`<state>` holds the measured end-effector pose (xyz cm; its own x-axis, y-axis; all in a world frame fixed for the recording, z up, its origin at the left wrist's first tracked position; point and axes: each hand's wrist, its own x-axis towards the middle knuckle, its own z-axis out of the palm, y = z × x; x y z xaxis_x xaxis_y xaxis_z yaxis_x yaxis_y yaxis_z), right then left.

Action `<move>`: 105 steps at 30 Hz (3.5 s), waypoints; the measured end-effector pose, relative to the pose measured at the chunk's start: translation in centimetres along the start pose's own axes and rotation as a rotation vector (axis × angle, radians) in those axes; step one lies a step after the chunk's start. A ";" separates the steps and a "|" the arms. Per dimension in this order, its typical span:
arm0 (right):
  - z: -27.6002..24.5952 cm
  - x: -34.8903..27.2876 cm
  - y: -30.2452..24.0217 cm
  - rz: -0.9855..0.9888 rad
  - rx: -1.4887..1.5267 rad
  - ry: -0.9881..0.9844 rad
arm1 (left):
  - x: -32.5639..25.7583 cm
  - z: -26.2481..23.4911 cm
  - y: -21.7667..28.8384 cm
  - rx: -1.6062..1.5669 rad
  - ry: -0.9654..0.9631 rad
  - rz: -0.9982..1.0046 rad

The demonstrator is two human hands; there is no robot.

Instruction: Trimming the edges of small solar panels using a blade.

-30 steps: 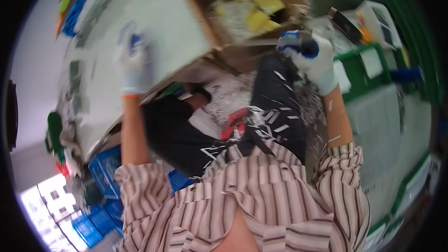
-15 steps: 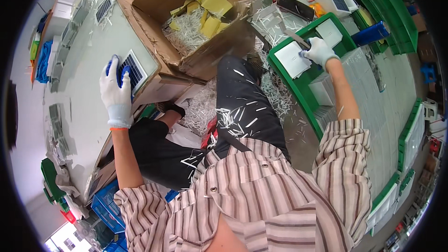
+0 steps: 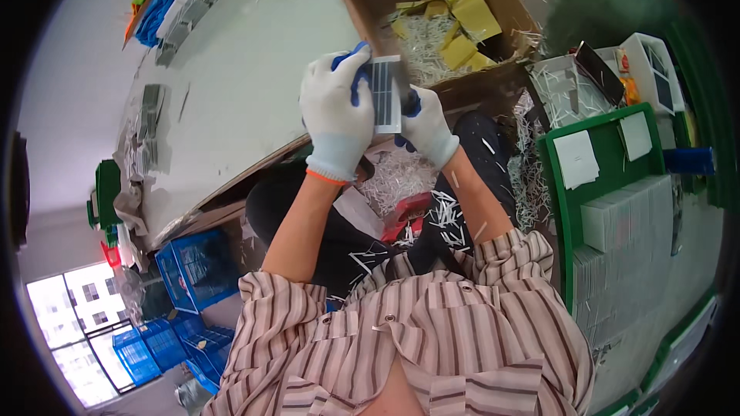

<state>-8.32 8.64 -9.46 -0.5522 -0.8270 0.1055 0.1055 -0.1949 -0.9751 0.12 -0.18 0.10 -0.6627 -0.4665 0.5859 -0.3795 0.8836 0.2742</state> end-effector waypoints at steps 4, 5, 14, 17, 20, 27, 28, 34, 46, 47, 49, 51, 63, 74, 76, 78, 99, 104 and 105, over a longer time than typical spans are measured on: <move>1.4 -2.6 -0.1 -0.207 -0.083 -0.074 | 0.0 0.1 -0.2 0.011 0.021 -0.009; 1.4 -3.0 -1.0 -0.240 -0.421 -0.391 | -0.1 0.1 -0.2 0.016 0.026 -0.020; 3.6 -2.9 2.8 -0.111 -0.091 0.392 | -0.2 0.3 0.3 0.100 0.005 -0.047; 5.3 -0.3 3.6 -0.373 0.118 0.433 | -0.4 0.2 0.5 0.157 -0.029 -0.046; 4.2 3.6 5.3 0.059 1.272 0.079 | 0.2 -0.2 0.3 0.089 -0.065 -0.033; 0.0 4.3 6.9 0.412 1.055 -0.004 | 0.4 -0.8 0.7 -0.020 -0.045 -0.028; 0.5 2.8 5.1 0.149 0.593 0.026 | 0.4 -1.4 -0.1 0.052 0.016 -0.044; -0.7 -0.4 0.6 0.050 -0.003 -0.012 | -0.1 -1.1 -0.6 0.061 -0.117 0.063; 1.7 -5.7 1.3 0.160 0.268 0.066 | -0.2 -0.3 -0.8 -0.005 -0.028 0.046; 1.5 -4.8 1.2 0.075 0.126 0.140 | -0.1 -0.2 -0.8 0.028 -0.030 0.034; 2.2 -3.3 1.2 -0.034 -0.066 0.234 | -0.1 0.0 -0.8 0.060 -0.035 0.024; 3.8 -1.7 2.0 -0.198 -0.078 0.301 | 0.0 -0.4 -0.4 0.135 -0.110 -0.003; 4.5 5.6 6.1 0.094 0.711 0.061 | 0.6 -0.3 -1.3 -0.032 -0.086 0.123; 0.1 -1.3 4.1 -0.071 0.033 -0.036 | -0.3 -1.8 -0.5 0.078 -0.108 0.036; 0.0 -0.1 2.7 -0.002 0.071 -0.061 | -0.4 -1.0 -0.6 0.049 -0.092 0.003; 0.6 -0.5 2.3 -0.009 0.065 -0.085 | -0.5 -0.8 -0.6 0.026 -0.074 -0.030; 5.1 5.6 7.4 0.068 0.735 0.053 | -0.2 -0.5 -0.5 -0.004 -0.081 0.065; 2.0 4.5 7.6 0.066 0.769 0.063 | -0.2 -1.0 -0.4 0.002 -0.037 -0.005; 1.4 3.0 5.5 0.198 0.774 0.117 | 0.1 -1.4 -0.4 0.099 0.049 -0.050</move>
<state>-8.23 4.31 -14.19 -0.5420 -0.8321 -0.1180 0.7295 -0.3961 -0.5576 1.11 -0.51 1.14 -0.6096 -0.5055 0.6106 -0.4748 0.8497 0.2293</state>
